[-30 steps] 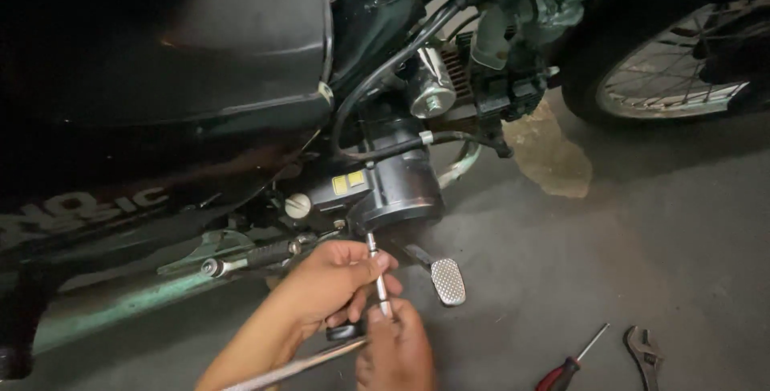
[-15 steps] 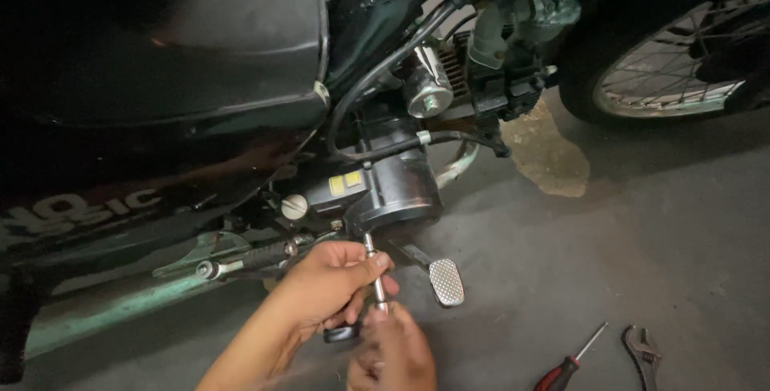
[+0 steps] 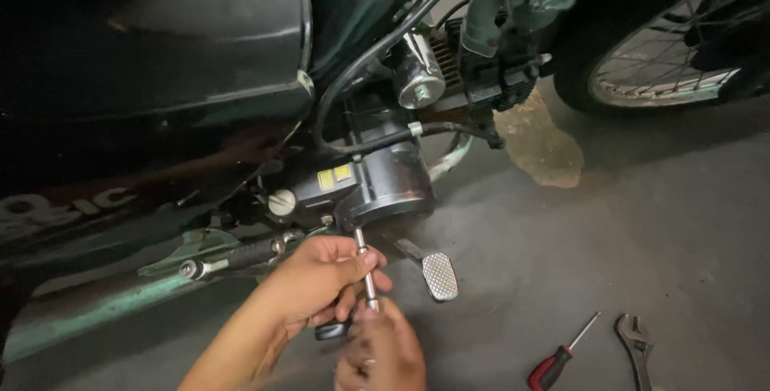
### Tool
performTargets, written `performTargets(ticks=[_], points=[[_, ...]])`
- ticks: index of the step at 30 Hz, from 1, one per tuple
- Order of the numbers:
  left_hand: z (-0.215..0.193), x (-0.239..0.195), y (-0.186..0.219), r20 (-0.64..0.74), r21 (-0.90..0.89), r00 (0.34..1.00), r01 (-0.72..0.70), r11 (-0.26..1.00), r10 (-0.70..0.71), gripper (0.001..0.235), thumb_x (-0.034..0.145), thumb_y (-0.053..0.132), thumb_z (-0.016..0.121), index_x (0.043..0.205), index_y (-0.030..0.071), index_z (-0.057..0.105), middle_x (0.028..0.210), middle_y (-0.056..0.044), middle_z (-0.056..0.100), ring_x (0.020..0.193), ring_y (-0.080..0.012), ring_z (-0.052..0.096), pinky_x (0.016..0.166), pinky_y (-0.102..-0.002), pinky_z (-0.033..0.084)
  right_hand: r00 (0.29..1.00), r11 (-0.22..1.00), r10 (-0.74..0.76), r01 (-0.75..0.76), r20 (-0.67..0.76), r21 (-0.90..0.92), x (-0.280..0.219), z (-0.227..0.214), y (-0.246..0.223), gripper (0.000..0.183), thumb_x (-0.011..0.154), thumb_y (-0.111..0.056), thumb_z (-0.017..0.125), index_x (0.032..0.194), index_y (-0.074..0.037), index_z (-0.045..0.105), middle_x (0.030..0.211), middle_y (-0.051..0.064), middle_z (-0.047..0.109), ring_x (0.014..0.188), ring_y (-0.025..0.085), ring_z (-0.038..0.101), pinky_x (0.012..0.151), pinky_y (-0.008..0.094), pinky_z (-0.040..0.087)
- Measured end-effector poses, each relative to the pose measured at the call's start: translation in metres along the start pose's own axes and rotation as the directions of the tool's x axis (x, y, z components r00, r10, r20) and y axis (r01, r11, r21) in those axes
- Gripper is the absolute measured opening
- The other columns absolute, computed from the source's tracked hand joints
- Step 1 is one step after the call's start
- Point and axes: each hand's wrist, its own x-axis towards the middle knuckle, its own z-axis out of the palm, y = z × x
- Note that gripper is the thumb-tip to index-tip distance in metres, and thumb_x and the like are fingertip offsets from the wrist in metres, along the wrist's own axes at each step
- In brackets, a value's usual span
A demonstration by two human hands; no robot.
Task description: Using a socket wrench to loosen or tighten a bolt on a motorcycle engine
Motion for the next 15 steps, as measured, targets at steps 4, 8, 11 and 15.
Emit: performTargets(ticks=[4,8,11,15], points=[[-0.001,0.007,-0.006,-0.021,0.068,1.000,-0.015,0.998,0.017,0.024,0.095,0.017,0.064,0.090,-0.006,0.062,0.087,-0.024,0.079,0.028,-0.0122,0.038,0.023,-0.023,0.016,0.991,0.985,-0.072,0.089,0.113,-0.146,0.003,-0.009,0.005,0.017,0.095,-0.022,0.055,0.093,-0.005,0.054,0.042,0.008,0.018,0.027,0.014,0.020,0.029,0.029,0.011],[-0.007,0.013,-0.009,-0.012,0.027,1.000,-0.028,0.999,0.028,0.024,0.097,0.014,0.062,0.086,-0.007,0.062,0.081,-0.024,0.076,0.029,-0.0113,0.032,0.027,-0.025,0.021,0.755,0.790,0.210,-0.506,0.622,0.347,0.016,-0.028,0.001,0.019,0.098,-0.022,0.051,0.101,-0.005,0.058,0.060,-0.002,0.027,0.043,0.007,0.025,0.042,0.022,0.018],[-0.008,0.015,-0.013,-0.003,0.000,1.000,-0.014,1.000,0.014,0.022,0.097,0.014,0.063,0.089,-0.007,0.062,0.082,-0.026,0.074,0.029,-0.0109,0.031,0.026,-0.025,0.023,0.254,0.540,0.161,-0.832,0.954,0.130,0.034,-0.049,0.009,0.025,0.104,-0.044,0.049,0.111,-0.021,0.057,0.062,-0.007,0.033,0.046,0.007,0.032,0.050,0.024,0.027],[-0.007,0.008,-0.005,0.019,0.003,1.000,-0.015,1.000,0.014,0.023,0.099,0.013,0.056,0.103,-0.008,0.066,0.088,-0.026,0.075,0.029,-0.0116,0.036,0.021,-0.022,0.016,0.990,1.000,-0.009,0.010,0.138,-0.007,0.011,-0.012,0.010,0.012,0.096,-0.014,0.057,0.092,-0.002,0.056,0.056,0.002,0.032,0.037,0.006,0.022,0.031,0.024,0.017]])
